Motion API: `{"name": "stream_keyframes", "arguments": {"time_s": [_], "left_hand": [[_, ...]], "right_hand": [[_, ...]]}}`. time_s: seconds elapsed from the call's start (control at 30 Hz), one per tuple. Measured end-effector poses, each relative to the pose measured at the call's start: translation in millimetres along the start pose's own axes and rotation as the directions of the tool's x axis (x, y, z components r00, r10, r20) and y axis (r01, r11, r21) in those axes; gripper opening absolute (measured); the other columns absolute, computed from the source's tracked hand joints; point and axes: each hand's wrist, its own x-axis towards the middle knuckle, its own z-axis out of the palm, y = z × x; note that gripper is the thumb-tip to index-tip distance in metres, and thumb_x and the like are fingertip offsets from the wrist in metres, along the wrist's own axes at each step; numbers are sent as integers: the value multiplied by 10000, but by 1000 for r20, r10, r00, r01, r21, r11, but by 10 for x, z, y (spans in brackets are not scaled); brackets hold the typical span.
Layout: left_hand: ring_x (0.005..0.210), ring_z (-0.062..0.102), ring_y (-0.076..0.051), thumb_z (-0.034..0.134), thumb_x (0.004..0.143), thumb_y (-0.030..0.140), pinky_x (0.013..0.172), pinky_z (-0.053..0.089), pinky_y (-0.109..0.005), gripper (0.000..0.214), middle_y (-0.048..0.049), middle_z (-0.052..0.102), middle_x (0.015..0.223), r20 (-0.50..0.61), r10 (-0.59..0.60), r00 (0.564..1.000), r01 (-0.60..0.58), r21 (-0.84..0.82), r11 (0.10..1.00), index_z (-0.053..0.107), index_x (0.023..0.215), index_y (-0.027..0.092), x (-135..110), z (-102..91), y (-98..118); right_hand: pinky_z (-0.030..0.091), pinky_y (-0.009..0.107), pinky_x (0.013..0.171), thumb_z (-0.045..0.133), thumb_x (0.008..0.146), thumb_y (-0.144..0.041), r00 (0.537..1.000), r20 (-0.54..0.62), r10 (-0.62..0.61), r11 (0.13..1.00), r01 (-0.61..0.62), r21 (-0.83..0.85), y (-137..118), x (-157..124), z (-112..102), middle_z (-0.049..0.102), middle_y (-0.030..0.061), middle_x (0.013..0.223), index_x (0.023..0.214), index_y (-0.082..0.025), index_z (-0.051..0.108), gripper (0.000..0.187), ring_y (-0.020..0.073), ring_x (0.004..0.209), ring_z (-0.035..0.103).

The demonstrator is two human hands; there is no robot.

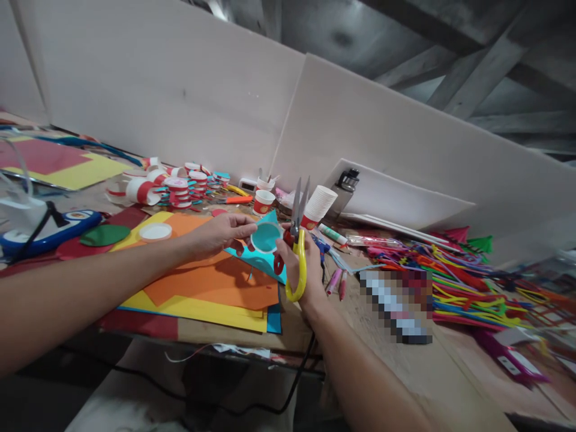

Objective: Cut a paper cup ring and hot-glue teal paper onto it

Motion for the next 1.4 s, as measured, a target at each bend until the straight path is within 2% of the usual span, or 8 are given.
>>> {"name": "stream_keyframes", "arguments": {"time_s": [0.2, 0.4, 0.5, 0.63, 0.87, 1.0, 1.17, 1.4], "left_hand": [[614, 617, -126, 731, 780, 440, 541, 491, -224, 312, -40, 651, 716, 72, 40, 997, -28, -167, 986, 663, 837, 142, 16, -32, -6], [610, 627, -113, 738, 789, 403, 538, 479, -202, 309, -27, 653, 684, 108, 35, 993, -12, -202, 979, 627, 866, 125, 20, -54, 7], [588, 627, -113, 713, 801, 447, 535, 486, -207, 341, -29, 653, 660, 79, 15, 997, -6, -121, 993, 617, 844, 123, 13, -63, 4], [552, 624, -118, 686, 809, 486, 495, 476, -209, 370, -33, 650, 648, 18, -19, 1000, 19, 8, 1000, 605, 811, 125, 7, -61, 1], [548, 626, -119, 676, 807, 499, 516, 488, -221, 379, -23, 636, 635, 24, -23, 999, 24, -45, 999, 598, 778, 129, -11, -33, 18], [551, 640, -140, 619, 804, 607, 529, 505, -248, 487, -43, 640, 640, -9, -44, 999, 44, -34, 998, 596, 739, 124, -15, -27, 23], [617, 663, -144, 704, 781, 466, 578, 523, -253, 352, -37, 670, 695, -33, -54, 998, 57, 94, 994, 607, 860, 137, -11, -45, 7], [602, 667, -154, 619, 816, 389, 520, 490, -227, 253, -32, 665, 659, -99, 6, 995, 34, 395, 918, 609, 834, 137, -32, 8, 38]], "right_hand": [[481, 283, 545, 659, 754, -422, 997, 74, 6, 980, -21, 196, 62, 81, -4, 560, -43, 650, 1068, -205, 533, 403, 136, 536, 561], [490, 261, 518, 732, 716, -397, 979, 149, 136, 881, -189, 433, 123, 106, 8, 569, -53, 655, 1025, -211, 551, 402, 117, 524, 545], [488, 241, 505, 763, 698, -373, 977, 162, 139, 866, -200, 459, 125, 104, 14, 581, -53, 670, 992, -204, 559, 396, 102, 522, 544], [486, 230, 498, 775, 689, -356, 981, 151, 122, 886, -177, 430, 130, 110, 15, 588, -53, 672, 977, -200, 569, 387, 98, 522, 555], [481, 228, 484, 774, 682, -352, 974, 160, 163, 843, -222, 490, 188, 135, 29, 586, -48, 666, 912, -193, 581, 340, 98, 528, 553], [485, 238, 505, 761, 692, -362, 981, 144, 129, 878, -181, 443, 168, 132, 22, 584, -53, 665, 957, -198, 573, 363, 103, 534, 554], [489, 263, 530, 747, 707, -379, 997, 71, -5, 977, -11, 214, 104, 99, 3, 594, -50, 680, 1028, -201, 554, 415, 118, 536, 568], [448, 261, 465, 705, 754, -426, 997, 74, -32, 997, 26, 71, 148, 46, 26, 549, -51, 677, 1040, -217, 553, 386, 111, 496, 513]]}}
